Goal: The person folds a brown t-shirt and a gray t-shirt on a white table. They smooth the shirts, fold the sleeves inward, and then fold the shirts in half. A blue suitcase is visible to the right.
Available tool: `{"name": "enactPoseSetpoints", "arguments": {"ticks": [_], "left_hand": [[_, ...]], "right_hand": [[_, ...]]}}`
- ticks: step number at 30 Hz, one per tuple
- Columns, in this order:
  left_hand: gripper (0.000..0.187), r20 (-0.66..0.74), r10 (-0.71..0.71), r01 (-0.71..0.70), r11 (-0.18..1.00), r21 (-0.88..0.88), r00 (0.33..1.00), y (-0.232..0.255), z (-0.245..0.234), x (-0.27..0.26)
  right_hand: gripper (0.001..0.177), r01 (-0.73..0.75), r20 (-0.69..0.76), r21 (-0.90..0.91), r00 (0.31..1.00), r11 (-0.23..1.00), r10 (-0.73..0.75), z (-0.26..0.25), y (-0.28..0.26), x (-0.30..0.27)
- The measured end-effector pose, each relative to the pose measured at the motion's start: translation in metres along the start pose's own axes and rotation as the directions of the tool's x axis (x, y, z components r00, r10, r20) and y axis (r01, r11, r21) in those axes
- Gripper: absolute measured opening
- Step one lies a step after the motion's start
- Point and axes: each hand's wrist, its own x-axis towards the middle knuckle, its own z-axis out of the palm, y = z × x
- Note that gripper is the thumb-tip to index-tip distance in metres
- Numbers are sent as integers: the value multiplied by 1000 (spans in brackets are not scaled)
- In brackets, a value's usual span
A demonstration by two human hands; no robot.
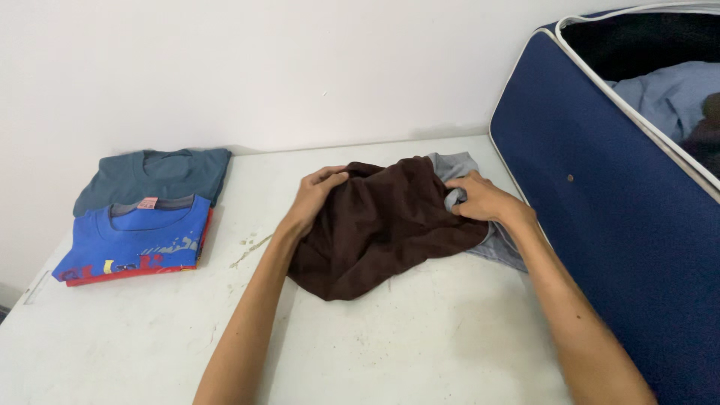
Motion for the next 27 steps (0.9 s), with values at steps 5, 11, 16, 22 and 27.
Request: {"name": "enactPoseSetpoints", "arguments": {"ticks": [5,11,16,22,27], "left_hand": [[63,-136,4,29,970,241,991,9,-26,-12],[73,-186,59,-10,967,255,981,24,-42,-15],[45,-302,139,-85,979,186,943,21,-77,-12],[46,-154,62,42,804,593,986,19,-95,-22],[57,-97,-165,188,744,641,982,36,-78,-27]], "right_hand": [[77,27,13,-8,1000,1000,-27,-5,2,-5],[75,11,94,2,996,1000,-12,-24,11,-13],[72,-25,201,-68,979,997,38,-56,17,-37],[66,-48,142,-70,988,996,57,-87,-10,-77],[50,79,-280,184,960,980,-25,-71,-3,-47]]}}
